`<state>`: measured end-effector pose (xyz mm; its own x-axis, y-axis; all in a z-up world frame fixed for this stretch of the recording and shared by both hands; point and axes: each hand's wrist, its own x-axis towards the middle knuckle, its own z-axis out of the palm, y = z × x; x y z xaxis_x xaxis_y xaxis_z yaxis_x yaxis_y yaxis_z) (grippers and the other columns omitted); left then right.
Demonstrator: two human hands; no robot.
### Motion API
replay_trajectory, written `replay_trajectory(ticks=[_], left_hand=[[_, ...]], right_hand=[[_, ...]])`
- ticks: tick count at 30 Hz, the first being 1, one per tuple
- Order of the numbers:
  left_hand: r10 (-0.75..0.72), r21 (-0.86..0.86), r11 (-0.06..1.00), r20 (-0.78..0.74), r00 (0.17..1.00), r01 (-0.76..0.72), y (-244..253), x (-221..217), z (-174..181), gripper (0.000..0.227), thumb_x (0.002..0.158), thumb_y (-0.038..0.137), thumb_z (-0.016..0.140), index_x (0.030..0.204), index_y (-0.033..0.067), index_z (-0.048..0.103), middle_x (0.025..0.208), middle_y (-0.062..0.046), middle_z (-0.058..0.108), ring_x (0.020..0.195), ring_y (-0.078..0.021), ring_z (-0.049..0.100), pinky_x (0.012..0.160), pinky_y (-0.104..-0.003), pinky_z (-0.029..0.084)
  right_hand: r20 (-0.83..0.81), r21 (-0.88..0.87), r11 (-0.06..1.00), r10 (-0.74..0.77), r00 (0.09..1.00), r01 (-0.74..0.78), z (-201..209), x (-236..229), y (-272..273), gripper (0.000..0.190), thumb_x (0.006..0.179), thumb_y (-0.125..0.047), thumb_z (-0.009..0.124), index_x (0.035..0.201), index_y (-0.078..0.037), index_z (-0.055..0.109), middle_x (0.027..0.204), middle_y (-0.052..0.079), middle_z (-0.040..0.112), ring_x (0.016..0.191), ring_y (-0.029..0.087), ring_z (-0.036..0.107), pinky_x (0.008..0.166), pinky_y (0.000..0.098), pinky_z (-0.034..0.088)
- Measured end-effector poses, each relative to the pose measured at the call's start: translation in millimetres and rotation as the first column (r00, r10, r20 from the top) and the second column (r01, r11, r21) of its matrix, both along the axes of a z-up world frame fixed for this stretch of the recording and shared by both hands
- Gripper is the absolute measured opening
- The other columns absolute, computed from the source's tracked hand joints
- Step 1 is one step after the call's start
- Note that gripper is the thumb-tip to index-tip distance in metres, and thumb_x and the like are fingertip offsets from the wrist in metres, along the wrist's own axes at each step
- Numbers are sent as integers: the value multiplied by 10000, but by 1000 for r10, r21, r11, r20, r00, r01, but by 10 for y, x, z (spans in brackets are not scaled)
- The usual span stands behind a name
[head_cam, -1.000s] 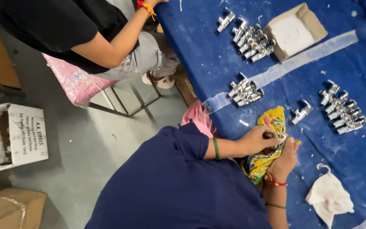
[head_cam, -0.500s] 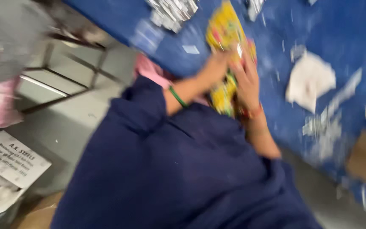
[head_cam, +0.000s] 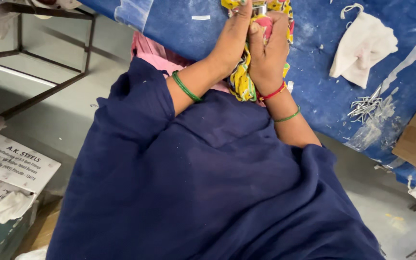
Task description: The person wipes multiple small chrome-plated metal parts with a colorful cloth on a blue work table. They pick up each part, rub it with the cloth, and place it back on the table. Another person is also seen cleaning similar parts nearby.
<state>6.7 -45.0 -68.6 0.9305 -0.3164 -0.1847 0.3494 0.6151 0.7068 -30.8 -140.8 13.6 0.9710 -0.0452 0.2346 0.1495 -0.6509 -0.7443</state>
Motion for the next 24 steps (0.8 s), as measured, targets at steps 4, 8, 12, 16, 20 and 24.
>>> replay_trajectory(ticks=[4,8,12,16,20,24], left_hand=[[7,-129,991,-120,993,-22,53,-7,81,561,1076,487,457,1230,-8,672,1091,-100,708,955,-171,674,898,-348,548],[-159,-458,888,-217,963,43,73,30,123,634,1116,499,408,1324,-65,613,1175,-166,696,1052,-246,689,996,-404,545],[-253,-535,827,-82,964,171,115,73,257,765,1090,579,316,1437,-62,551,1314,-160,690,1091,-239,691,976,-389,558],[-274,-494,854,-163,948,162,154,92,361,772,1038,585,275,1487,-10,478,1404,-117,656,1232,-205,697,1088,-370,560],[-180,-273,950,-78,981,153,101,23,166,671,1110,512,337,1407,-43,569,1272,-151,696,1130,-231,680,1010,-396,556],[10,198,979,140,990,-38,-68,-6,-291,565,1133,437,377,1290,-41,633,1209,-175,733,1112,-268,701,1007,-385,544]], right_hand=[[-81,108,994,21,996,-12,28,23,-22,302,1179,-318,447,1244,-51,572,1061,101,684,977,255,674,910,375,521],[-19,180,976,126,992,-120,-38,57,-125,323,1248,-293,411,1231,-30,599,1059,118,666,980,248,630,916,364,504],[-252,716,679,32,967,164,-14,61,-243,323,1188,-321,438,1116,-48,594,870,43,605,723,132,577,639,278,460],[-87,915,404,191,978,3,198,130,-296,383,1155,-394,473,1281,-56,603,981,67,627,797,115,611,721,260,510],[-88,361,920,195,977,-151,340,89,-204,401,1127,-260,575,1449,-25,527,1191,125,600,964,229,589,887,316,510],[47,-10,968,252,967,-252,243,109,-181,214,1112,-145,638,1275,-9,612,1133,167,619,965,343,606,867,395,480]])
